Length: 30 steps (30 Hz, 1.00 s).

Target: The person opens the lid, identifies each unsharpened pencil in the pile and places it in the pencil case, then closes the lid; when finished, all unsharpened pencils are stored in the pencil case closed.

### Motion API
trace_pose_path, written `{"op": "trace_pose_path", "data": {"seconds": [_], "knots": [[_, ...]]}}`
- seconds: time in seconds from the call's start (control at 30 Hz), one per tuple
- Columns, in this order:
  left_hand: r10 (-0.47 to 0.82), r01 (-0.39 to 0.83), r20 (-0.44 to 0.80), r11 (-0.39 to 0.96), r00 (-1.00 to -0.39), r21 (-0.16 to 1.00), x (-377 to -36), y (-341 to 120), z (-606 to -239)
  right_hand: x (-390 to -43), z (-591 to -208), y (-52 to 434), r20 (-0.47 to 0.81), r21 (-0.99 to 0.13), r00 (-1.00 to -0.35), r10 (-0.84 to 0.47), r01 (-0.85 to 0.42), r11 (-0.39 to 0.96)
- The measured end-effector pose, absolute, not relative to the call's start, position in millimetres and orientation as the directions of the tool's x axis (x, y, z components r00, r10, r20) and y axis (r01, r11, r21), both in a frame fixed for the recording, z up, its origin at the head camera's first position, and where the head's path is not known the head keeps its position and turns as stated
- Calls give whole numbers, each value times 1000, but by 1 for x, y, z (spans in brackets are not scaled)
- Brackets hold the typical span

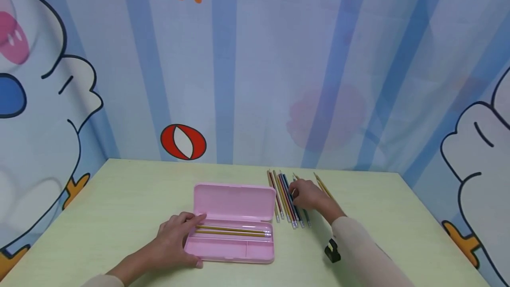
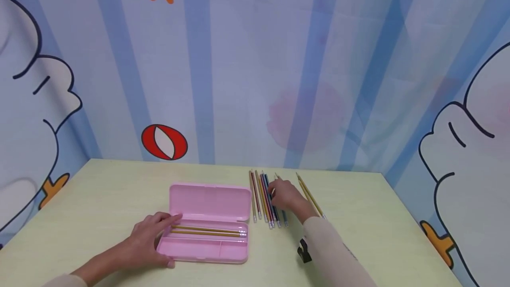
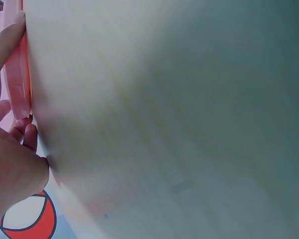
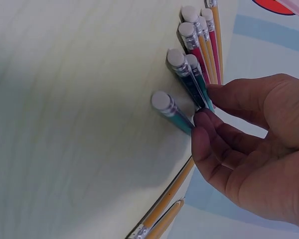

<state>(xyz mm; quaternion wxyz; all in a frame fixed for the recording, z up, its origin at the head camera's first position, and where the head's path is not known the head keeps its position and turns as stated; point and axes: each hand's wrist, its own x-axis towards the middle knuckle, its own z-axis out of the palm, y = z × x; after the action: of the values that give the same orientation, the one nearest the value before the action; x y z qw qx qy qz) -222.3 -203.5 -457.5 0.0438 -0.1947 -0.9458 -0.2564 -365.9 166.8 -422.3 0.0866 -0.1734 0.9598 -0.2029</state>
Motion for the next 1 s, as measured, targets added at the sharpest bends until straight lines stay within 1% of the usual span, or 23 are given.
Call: {"op": "trace_pose_path", "data": {"seconds": [0.23,0.4,0.63,0.9,1.0], "knots": [[331,359,145,802,-933,478,-223,-203,-457,-366,-423,167,-75,-404,-930,-360,-301,864],[342,377,163,799,-926,469,-223,-204,-458,-366,-422,168,-74,-408,-927,-369,-309,859],[339,375,164,800,-927,467,-223,-204,-457,-368,-420,166,-71,-363,-920,-386,-337,869],[336,371,161,801,-928,470,-223,-204,-456,-369,-418,157,-75,-336,-934,-350,-307,891],[339,372,157,799,-928,473,-222,-204,-456,-369,-417,156,-77,-307,-940,-333,-296,905]]}}
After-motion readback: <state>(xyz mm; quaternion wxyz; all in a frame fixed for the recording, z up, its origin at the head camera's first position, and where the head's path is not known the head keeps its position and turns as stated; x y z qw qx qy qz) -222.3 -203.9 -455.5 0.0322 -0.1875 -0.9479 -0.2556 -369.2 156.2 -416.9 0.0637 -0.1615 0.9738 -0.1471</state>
